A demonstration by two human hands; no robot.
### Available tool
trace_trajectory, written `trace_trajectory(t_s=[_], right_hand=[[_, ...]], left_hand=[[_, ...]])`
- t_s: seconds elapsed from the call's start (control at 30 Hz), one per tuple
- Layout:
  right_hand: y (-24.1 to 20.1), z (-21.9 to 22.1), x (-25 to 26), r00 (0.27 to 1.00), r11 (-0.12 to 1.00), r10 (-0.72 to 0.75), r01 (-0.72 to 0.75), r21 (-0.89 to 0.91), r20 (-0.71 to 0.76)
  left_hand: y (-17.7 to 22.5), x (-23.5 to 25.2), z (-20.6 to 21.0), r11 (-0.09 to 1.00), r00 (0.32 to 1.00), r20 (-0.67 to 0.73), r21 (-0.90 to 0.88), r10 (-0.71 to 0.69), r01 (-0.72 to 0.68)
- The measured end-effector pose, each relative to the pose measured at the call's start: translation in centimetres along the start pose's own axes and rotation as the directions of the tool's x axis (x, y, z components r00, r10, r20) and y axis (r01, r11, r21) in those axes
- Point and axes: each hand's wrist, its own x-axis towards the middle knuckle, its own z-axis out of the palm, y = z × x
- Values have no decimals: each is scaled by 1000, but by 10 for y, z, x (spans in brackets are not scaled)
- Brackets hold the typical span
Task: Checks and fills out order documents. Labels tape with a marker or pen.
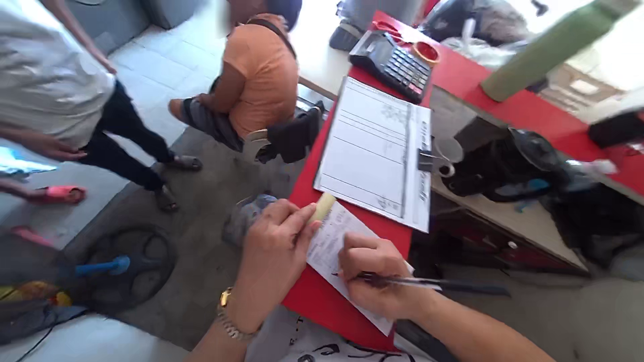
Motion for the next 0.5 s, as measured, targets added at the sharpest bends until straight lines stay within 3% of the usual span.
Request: trace_trajectory(t_s=[0.17, 0.37, 0.5], right_hand=[[3, -4, 0, 999, 995, 36, -34, -89, 17], [4, -17, 9, 971, 976, 170, -190, 110, 167], [4, -16, 9, 962, 966, 209, -232, 118, 177]], left_hand=[[13, 5, 5, 997, 999, -35, 70, 21, -19], [14, 5, 2, 992, 996, -69, 121, 52, -44], [8, 3, -1, 994, 996, -62, 86, 66, -61]])
